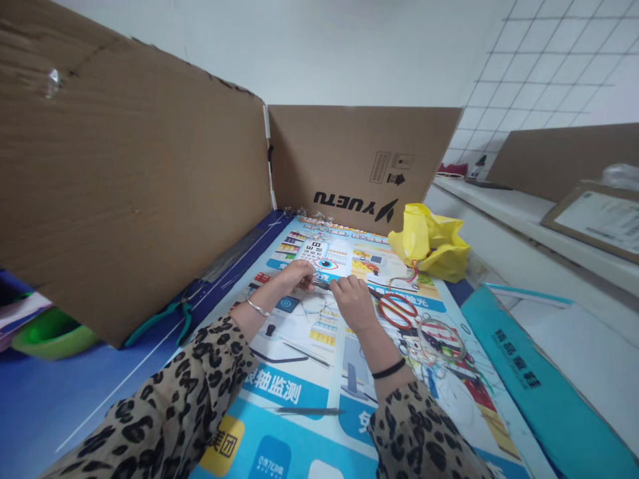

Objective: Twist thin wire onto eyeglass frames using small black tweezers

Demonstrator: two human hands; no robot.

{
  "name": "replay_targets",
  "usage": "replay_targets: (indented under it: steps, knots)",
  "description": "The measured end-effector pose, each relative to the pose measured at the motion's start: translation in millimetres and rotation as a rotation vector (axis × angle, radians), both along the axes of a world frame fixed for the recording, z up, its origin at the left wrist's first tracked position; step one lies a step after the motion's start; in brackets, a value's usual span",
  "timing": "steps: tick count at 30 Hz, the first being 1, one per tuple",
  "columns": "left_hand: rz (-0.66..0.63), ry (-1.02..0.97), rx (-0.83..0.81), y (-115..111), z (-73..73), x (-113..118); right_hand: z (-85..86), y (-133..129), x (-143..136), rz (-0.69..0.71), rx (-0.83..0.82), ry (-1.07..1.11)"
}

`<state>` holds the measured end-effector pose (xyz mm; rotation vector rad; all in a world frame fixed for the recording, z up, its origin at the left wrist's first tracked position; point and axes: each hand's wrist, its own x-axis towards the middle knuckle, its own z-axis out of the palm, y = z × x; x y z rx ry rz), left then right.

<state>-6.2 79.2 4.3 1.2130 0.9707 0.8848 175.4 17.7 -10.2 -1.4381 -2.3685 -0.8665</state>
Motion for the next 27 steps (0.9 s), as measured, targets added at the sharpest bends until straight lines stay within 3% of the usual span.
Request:
replay_targets:
  steps: [13,20,27]
  knots:
    - [-0.026,0.035,0.145,0,-0.6,1,-0.3,2,1,-0.010,-0.073,0.069]
    - [-0.086,0.063,0.296,2,-0.9,0,-5.5,6,3,-0.043,-0.215,0.179]
    - [-0.190,0.109,0.399,-2,6.9,2,2.0,11,12,-0.003,-0.407,0.295]
